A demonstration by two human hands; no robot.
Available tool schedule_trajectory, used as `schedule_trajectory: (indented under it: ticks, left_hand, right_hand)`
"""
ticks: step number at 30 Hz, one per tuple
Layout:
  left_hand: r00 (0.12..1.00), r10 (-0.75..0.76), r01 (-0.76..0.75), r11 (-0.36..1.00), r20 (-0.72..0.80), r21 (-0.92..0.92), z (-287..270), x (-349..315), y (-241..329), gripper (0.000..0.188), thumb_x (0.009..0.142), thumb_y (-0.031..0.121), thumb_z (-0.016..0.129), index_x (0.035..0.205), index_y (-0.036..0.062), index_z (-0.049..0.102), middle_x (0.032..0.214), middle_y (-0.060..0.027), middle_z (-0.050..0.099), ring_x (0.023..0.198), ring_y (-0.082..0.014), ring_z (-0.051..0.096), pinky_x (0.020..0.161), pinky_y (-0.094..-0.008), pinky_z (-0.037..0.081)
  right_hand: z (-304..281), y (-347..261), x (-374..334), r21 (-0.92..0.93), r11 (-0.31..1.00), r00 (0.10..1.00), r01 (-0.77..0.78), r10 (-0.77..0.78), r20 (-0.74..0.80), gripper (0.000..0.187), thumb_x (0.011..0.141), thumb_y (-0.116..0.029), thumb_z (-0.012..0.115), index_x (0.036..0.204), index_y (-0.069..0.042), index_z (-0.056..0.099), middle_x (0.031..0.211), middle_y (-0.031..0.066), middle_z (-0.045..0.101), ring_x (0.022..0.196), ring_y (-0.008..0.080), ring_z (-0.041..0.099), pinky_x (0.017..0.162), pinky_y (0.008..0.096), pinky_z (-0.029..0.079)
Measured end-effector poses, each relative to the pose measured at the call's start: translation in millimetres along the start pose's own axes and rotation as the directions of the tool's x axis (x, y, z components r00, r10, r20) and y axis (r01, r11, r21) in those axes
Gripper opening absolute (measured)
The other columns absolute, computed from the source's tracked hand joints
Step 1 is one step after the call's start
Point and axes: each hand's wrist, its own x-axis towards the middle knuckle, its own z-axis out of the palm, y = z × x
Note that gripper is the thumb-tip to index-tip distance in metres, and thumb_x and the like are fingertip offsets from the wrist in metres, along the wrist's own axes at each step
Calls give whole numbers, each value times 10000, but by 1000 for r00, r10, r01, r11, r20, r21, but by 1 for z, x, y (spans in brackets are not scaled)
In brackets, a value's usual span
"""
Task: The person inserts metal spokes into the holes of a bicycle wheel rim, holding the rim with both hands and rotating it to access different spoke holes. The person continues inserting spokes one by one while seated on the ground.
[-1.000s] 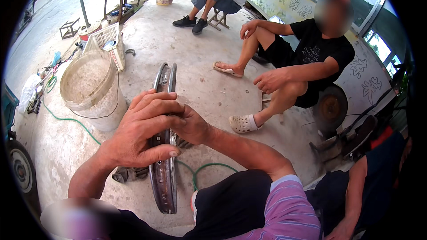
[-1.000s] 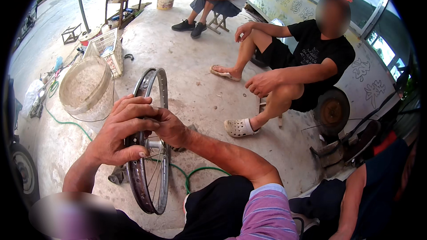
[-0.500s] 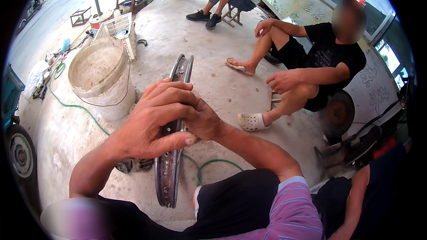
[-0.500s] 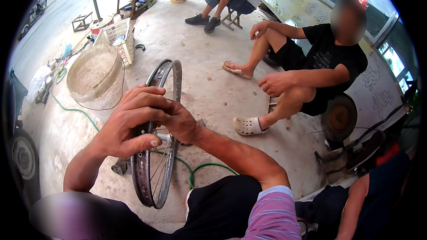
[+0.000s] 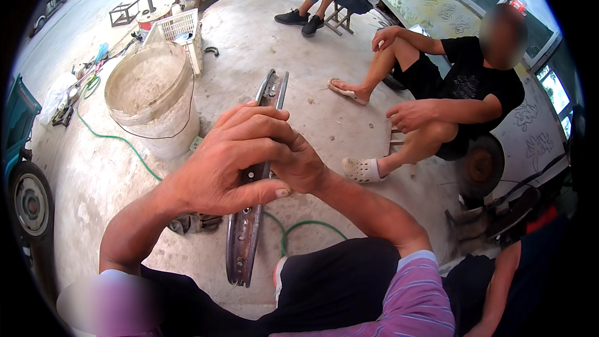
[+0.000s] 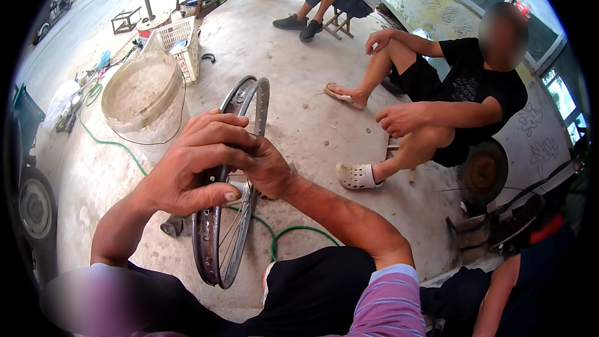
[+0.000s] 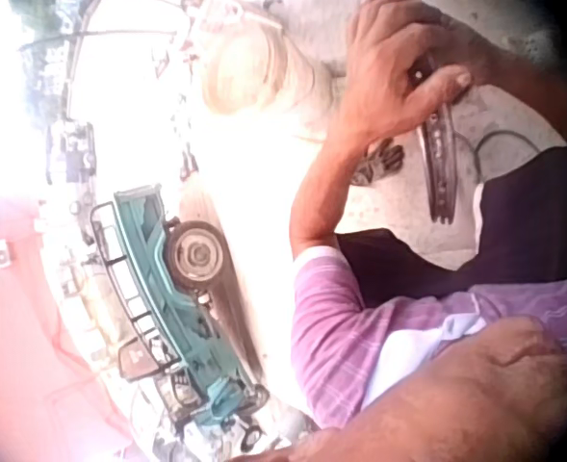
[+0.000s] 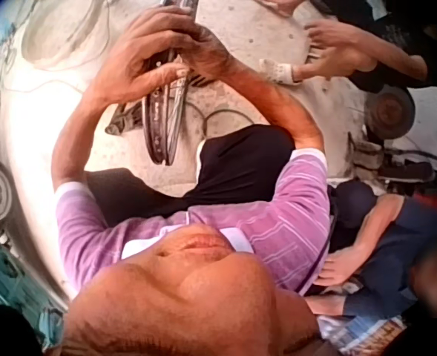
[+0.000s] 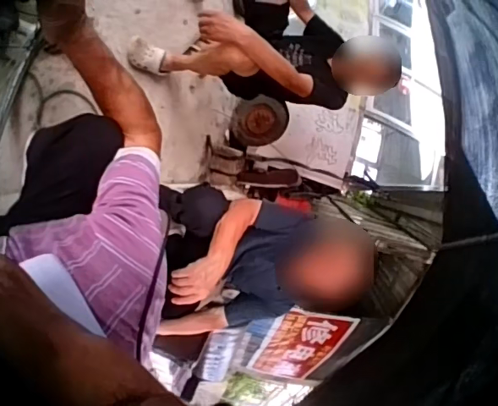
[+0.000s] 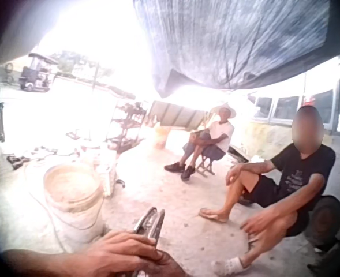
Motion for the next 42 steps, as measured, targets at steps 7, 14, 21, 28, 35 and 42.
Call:
schedule_trajectory:
  ticks: [7, 14, 21, 28, 35, 42]
  left_hand:
    - [1000, 25, -25, 1000, 11, -4, -1, -2, 1, 435, 857, 453, 733, 1068, 73, 715, 1229, -104, 642, 1322, -335, 494, 1144, -540, 275]
    - [999, 39, -39, 999, -3, -30, 0, -1, -1, 391, 854, 417, 734, 1046, 77, 707, 1225, -96, 638, 1313, -327, 496, 1139, -520, 289]
    - [999, 34, -34, 999, 0, -18, -2, -1, 2, 372, 845, 392, 741, 1036, 75, 700, 1217, -98, 636, 1312, -325, 495, 1146, -518, 286]
    - [999, 0, -1, 1000, -42, -31, -11, -1, 9, 497, 845, 416, 764, 1166, 49, 671, 1262, -134, 621, 1261, -347, 553, 1070, -508, 392]
    - [918, 168, -141, 985, -360, 100, -63, -19, 90, 534, 981, 460, 600, 1403, 147, 509, 1100, -69, 582, 810, -181, 625, 783, -369, 501]
    - [893, 183, -139, 981, -411, 137, -63, -54, 94, 427, 1007, 456, 548, 1322, 168, 556, 1037, -64, 586, 723, -139, 613, 718, -334, 482]
  right_hand:
    - [-9, -4, -9, -162, 986, 999, -25, 32, 44, 324, 1024, -186, 601, 1321, -59, 575, 1204, 29, 623, 1062, 124, 607, 938, 303, 503]
    - [-6, 0, -4, -53, 999, 999, -10, 12, 42, 323, 1011, -192, 623, 1304, -62, 585, 1214, 25, 623, 1106, 124, 603, 951, 299, 504]
    - [-6, -1, -5, -102, 993, 998, -56, 56, -5, 298, 1020, -205, 610, 1283, -66, 600, 1153, 19, 637, 1037, 113, 613, 897, 286, 516]
    - [-8, 4, -2, -113, 991, 998, -68, 67, -6, 262, 1042, -245, 573, 1213, -57, 637, 1037, 0, 654, 856, 76, 584, 764, 249, 493]
    - [-12, -4, -7, -127, 986, 994, -104, 98, -52, 244, 1048, -236, 558, 1140, -43, 675, 999, 20, 681, 802, 91, 576, 731, 244, 475]
    - [-4, -4, -4, -103, 988, 993, -113, 107, -55, 253, 1049, -225, 549, 1170, -30, 656, 989, 36, 679, 813, 99, 576, 752, 261, 481]
